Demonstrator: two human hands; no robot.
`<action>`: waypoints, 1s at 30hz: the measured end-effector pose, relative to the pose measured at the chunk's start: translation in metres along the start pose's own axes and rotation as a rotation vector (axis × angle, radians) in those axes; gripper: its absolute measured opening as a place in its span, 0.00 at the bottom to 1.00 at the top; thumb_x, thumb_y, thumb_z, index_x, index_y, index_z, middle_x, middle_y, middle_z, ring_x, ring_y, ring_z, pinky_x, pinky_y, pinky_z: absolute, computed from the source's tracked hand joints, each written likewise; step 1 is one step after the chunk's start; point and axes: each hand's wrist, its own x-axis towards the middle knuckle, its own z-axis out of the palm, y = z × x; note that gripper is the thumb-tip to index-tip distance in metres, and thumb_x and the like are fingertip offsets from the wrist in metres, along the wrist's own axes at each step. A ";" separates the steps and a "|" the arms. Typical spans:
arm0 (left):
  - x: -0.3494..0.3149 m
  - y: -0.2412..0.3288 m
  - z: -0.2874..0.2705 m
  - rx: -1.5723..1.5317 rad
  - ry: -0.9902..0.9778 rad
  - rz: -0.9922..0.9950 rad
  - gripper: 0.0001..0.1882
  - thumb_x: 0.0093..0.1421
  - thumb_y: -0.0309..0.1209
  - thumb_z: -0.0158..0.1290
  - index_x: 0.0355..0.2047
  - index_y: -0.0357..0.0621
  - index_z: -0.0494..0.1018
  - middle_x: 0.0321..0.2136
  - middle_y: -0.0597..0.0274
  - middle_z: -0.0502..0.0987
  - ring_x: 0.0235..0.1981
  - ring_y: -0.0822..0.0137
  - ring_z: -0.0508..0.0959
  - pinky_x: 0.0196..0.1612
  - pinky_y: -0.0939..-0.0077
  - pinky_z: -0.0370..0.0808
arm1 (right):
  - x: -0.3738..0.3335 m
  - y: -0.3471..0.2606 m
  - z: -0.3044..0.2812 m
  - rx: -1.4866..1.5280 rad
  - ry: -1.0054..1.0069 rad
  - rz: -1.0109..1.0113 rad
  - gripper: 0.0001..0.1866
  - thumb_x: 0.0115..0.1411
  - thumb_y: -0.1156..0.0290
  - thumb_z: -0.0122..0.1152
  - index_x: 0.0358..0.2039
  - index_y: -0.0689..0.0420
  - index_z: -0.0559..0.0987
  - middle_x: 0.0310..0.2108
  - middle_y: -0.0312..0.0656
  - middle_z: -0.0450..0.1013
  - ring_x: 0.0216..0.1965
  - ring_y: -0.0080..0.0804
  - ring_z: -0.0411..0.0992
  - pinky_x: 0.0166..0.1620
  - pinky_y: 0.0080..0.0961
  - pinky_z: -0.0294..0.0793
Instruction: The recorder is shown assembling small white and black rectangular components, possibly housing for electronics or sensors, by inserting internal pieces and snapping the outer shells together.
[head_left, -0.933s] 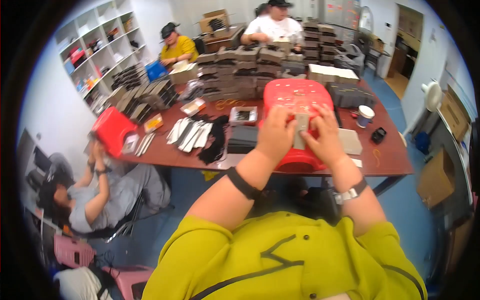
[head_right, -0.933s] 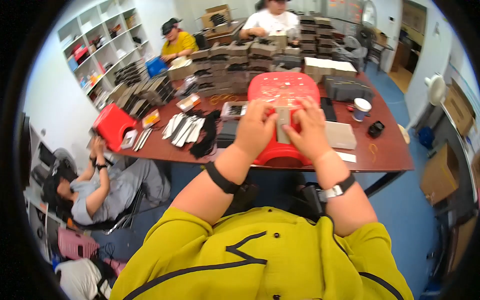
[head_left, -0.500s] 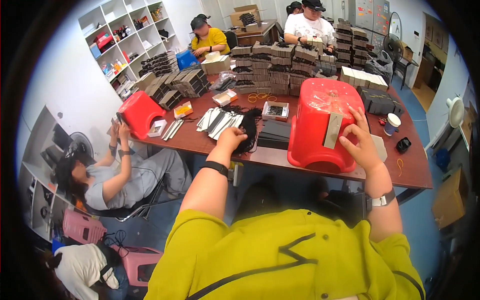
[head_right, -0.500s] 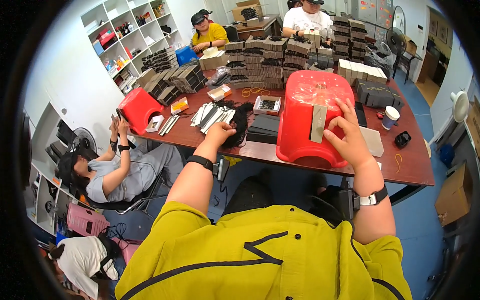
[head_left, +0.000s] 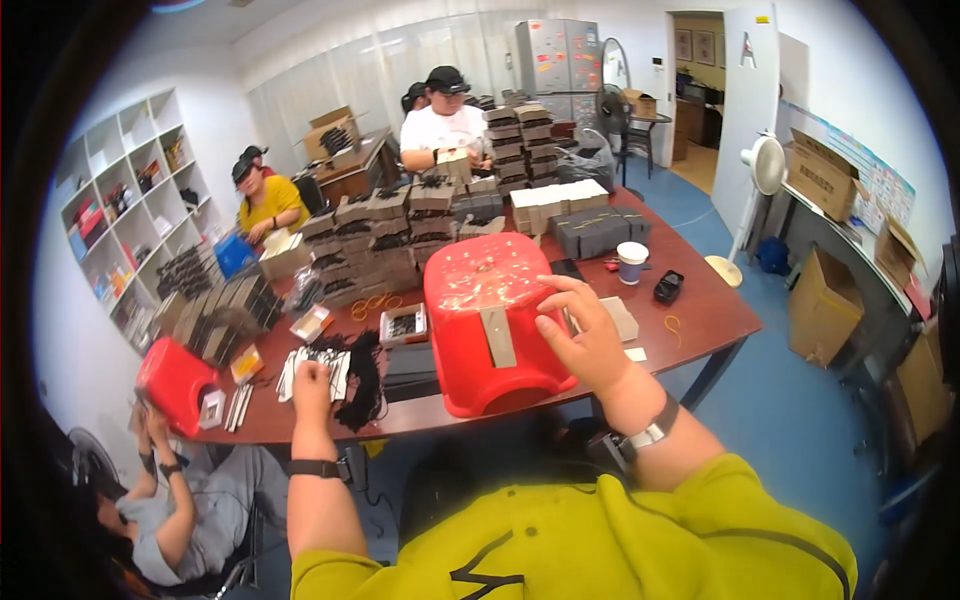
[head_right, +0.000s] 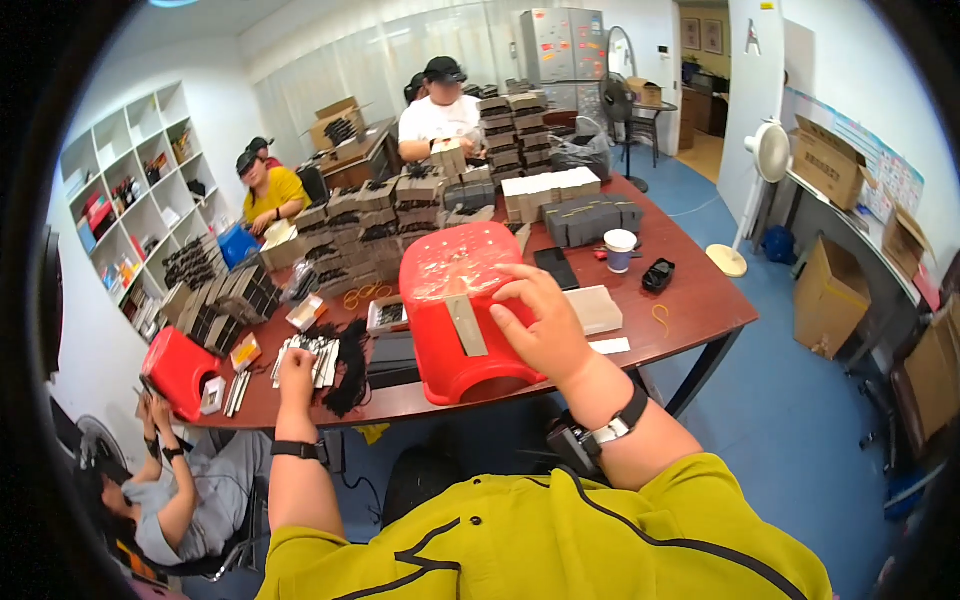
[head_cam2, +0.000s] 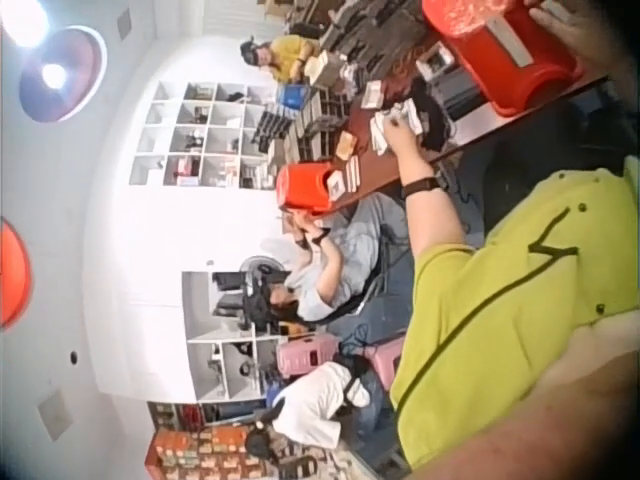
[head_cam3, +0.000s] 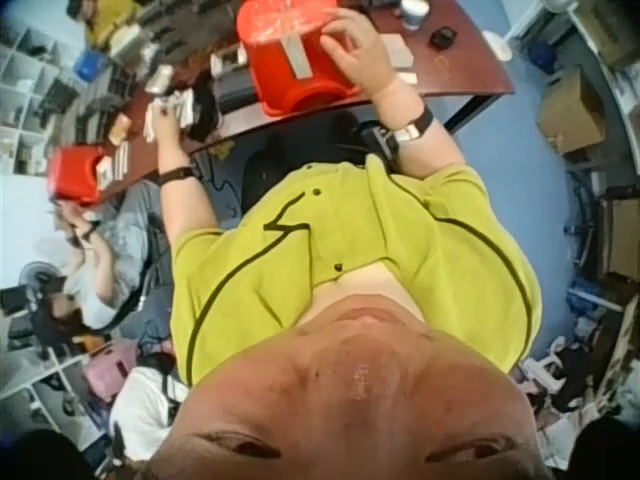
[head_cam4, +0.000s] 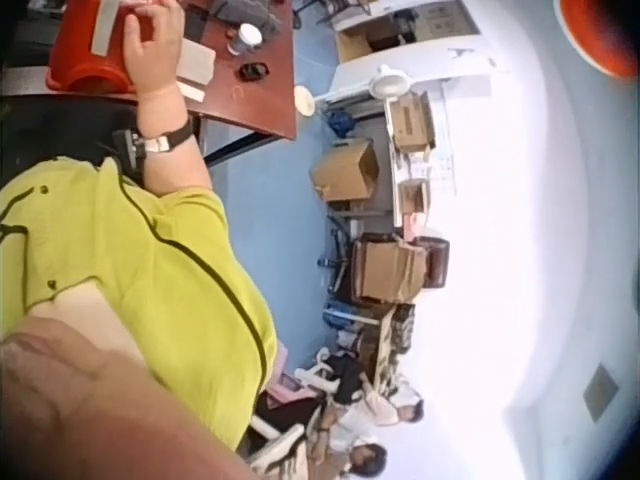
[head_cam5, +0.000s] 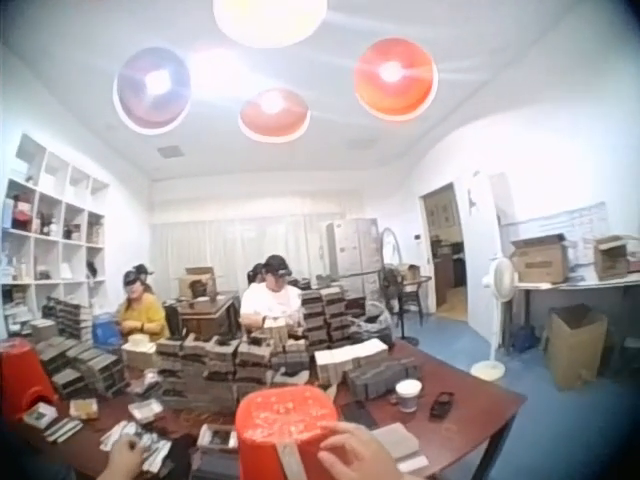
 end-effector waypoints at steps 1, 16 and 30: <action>0.008 0.012 0.002 -0.216 0.045 -0.083 0.06 0.58 0.29 0.50 0.28 0.41 0.68 0.21 0.60 0.74 0.24 0.69 0.73 0.31 0.75 0.70 | -0.001 -0.005 0.000 0.019 0.061 -0.028 0.08 0.51 0.74 0.61 0.32 0.58 0.74 0.43 0.47 0.71 0.46 0.44 0.68 0.50 0.35 0.65; -0.095 0.284 0.020 -0.121 -0.663 0.524 0.08 0.56 0.24 0.47 0.37 0.43 0.65 0.25 0.45 0.75 0.28 0.42 0.75 0.29 0.54 0.71 | -0.036 -0.037 0.048 0.600 -0.658 0.375 0.23 0.62 0.64 0.49 0.55 0.61 0.62 0.47 0.51 0.68 0.50 0.44 0.67 0.52 0.31 0.64; -0.088 0.227 0.023 -0.088 -0.899 0.493 0.03 0.56 0.24 0.51 0.30 0.40 0.69 0.23 0.52 0.73 0.26 0.53 0.75 0.30 0.68 0.71 | -0.052 -0.026 0.034 0.223 -0.699 0.378 0.11 0.55 0.63 0.58 0.31 0.58 0.79 0.29 0.47 0.75 0.34 0.41 0.74 0.39 0.30 0.72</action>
